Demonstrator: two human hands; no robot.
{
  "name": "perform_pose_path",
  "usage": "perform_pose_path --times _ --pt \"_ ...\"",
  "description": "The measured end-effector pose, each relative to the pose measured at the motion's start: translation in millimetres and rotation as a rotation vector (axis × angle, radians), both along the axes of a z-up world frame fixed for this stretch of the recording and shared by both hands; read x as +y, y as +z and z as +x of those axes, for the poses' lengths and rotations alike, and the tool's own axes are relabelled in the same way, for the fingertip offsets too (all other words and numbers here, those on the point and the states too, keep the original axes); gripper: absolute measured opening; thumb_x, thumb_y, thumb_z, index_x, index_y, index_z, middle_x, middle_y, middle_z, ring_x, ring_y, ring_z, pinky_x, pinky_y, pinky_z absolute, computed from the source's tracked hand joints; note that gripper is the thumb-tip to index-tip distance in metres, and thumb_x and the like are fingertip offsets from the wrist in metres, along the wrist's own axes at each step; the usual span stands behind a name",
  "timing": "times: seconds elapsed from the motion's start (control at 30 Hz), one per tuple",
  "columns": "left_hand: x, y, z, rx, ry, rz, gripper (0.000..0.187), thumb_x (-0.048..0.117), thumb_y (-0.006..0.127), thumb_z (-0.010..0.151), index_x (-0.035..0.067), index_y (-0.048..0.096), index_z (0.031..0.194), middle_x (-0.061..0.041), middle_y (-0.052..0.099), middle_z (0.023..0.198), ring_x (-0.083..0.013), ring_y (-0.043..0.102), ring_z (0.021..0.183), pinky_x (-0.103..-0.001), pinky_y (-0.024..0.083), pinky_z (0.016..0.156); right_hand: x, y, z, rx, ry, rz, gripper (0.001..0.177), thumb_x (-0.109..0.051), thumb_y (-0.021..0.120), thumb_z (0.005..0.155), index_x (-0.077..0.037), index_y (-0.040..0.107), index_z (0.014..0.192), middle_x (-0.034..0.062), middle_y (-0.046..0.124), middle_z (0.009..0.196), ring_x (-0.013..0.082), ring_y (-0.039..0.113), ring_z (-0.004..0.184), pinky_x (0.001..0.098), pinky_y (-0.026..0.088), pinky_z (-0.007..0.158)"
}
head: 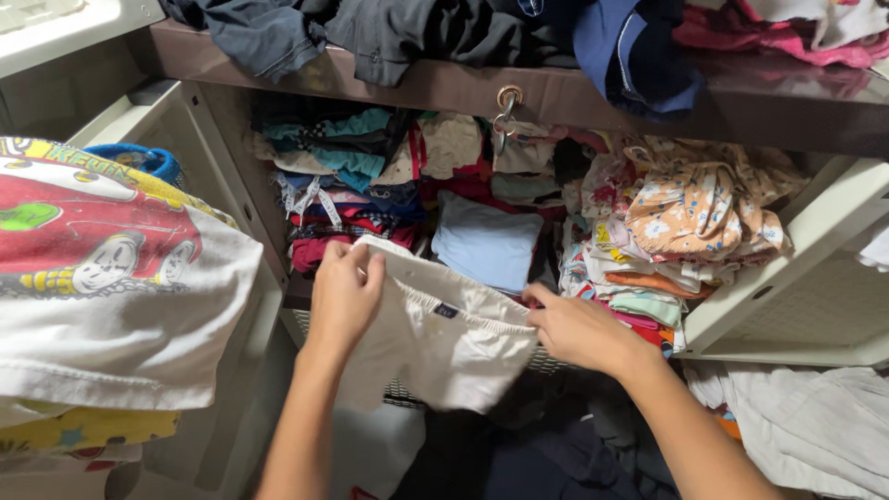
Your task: The person organizes infant and children's clothing in a wardrobe, handling items including shorts, shirts, and underwear one at a time and placing them onto different shelves and into a basket.
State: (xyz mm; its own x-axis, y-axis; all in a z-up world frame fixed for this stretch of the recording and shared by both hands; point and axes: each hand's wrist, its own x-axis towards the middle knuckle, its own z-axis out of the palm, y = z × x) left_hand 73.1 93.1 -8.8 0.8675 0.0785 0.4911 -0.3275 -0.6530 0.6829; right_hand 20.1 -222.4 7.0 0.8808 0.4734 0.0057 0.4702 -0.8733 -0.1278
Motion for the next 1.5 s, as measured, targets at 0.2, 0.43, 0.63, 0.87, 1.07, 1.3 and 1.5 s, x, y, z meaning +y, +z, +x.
perform_pose_path --times 0.2,0.43,0.63,0.87,1.07,1.3,1.5 --pt "24 -17 12 -0.101 -0.004 0.266 0.058 0.048 0.086 0.069 -0.001 0.071 0.095 -0.017 0.056 0.086 -0.0308 0.060 0.074 -0.045 0.047 0.063 -16 -14 11 -0.129 -0.102 0.273 0.037 -0.033 0.083 0.079 -0.003 0.072 0.098 0.0100 0.063 0.118 0.0302 0.069 0.081 0.0398 0.055 0.071" --pt "33 -33 8 -0.090 -0.133 -0.026 0.042 0.026 0.083 0.082 0.001 0.063 0.108 -0.009 0.058 0.089 -0.0177 0.057 0.071 -0.032 0.046 0.063 -51 -31 25 -0.137 -0.099 0.997 0.024 -0.013 0.071 0.095 -0.003 0.056 0.111 0.0049 0.059 0.097 0.0085 0.057 0.090 0.0279 0.051 0.079" --pt "46 -7 -2 0.264 -0.785 -0.749 0.038 0.022 0.076 0.093 0.011 0.058 0.125 0.000 0.064 0.103 -0.0050 0.057 0.089 -0.022 0.046 0.073 -84 -11 14 0.653 -0.047 1.566 0.036 -0.003 0.068 0.089 -0.005 0.055 0.123 0.0113 0.068 0.108 0.0182 0.066 0.096 0.0323 0.053 0.083" --pt "54 -55 26 0.743 -0.618 -0.322 0.045 0.029 0.073 0.092 0.000 0.068 0.126 -0.003 0.073 0.108 -0.0051 0.064 0.089 -0.022 0.050 0.077 -90 -26 25 0.807 -0.050 1.783 0.040 -0.004 0.068 0.091 -0.001 0.055 0.128 0.0126 0.068 0.113 0.0216 0.070 0.101 0.0365 0.056 0.089" --pt "14 -108 50 0.817 -0.980 -1.221 0.036 0.020 0.052 0.112 -0.012 0.064 0.124 -0.010 0.068 0.094 -0.0163 0.059 0.076 -0.033 0.048 0.062 -57 -40 49 0.691 -0.636 1.707 0.043 -0.007 0.061 0.088 -0.005 0.058 0.131 0.0104 0.072 0.112 0.0205 0.071 0.099 0.0368 0.057 0.088" --pt "-101 -68 -27 0.528 -0.679 -0.840 0.042 0.036 0.053 0.103 0.006 0.051 0.133 -0.011 0.060 0.119 -0.0124 0.059 0.101 -0.026 0.052 0.086 60 -67 -15 0.174 -0.032 1.455 0.064 -0.002 0.063 0.094 -0.010 0.034 0.151 0.0147 0.052 0.133 0.0250 0.063 0.105 0.0383 0.057 0.086" --pt "-107 -33 -33 0.370 -0.497 -1.129 0.043 0.027 0.060 0.096 0.006 0.045 0.131 -0.010 0.063 0.117 -0.0215 0.064 0.102 -0.043 0.052 0.087 56 -53 -26 0.096 0.110 1.167 0.059 -0.009 0.056 0.102 -0.006 0.039 0.159 0.0222 0.033 0.170 0.0371 0.039 0.156 0.0454 0.045 0.118"
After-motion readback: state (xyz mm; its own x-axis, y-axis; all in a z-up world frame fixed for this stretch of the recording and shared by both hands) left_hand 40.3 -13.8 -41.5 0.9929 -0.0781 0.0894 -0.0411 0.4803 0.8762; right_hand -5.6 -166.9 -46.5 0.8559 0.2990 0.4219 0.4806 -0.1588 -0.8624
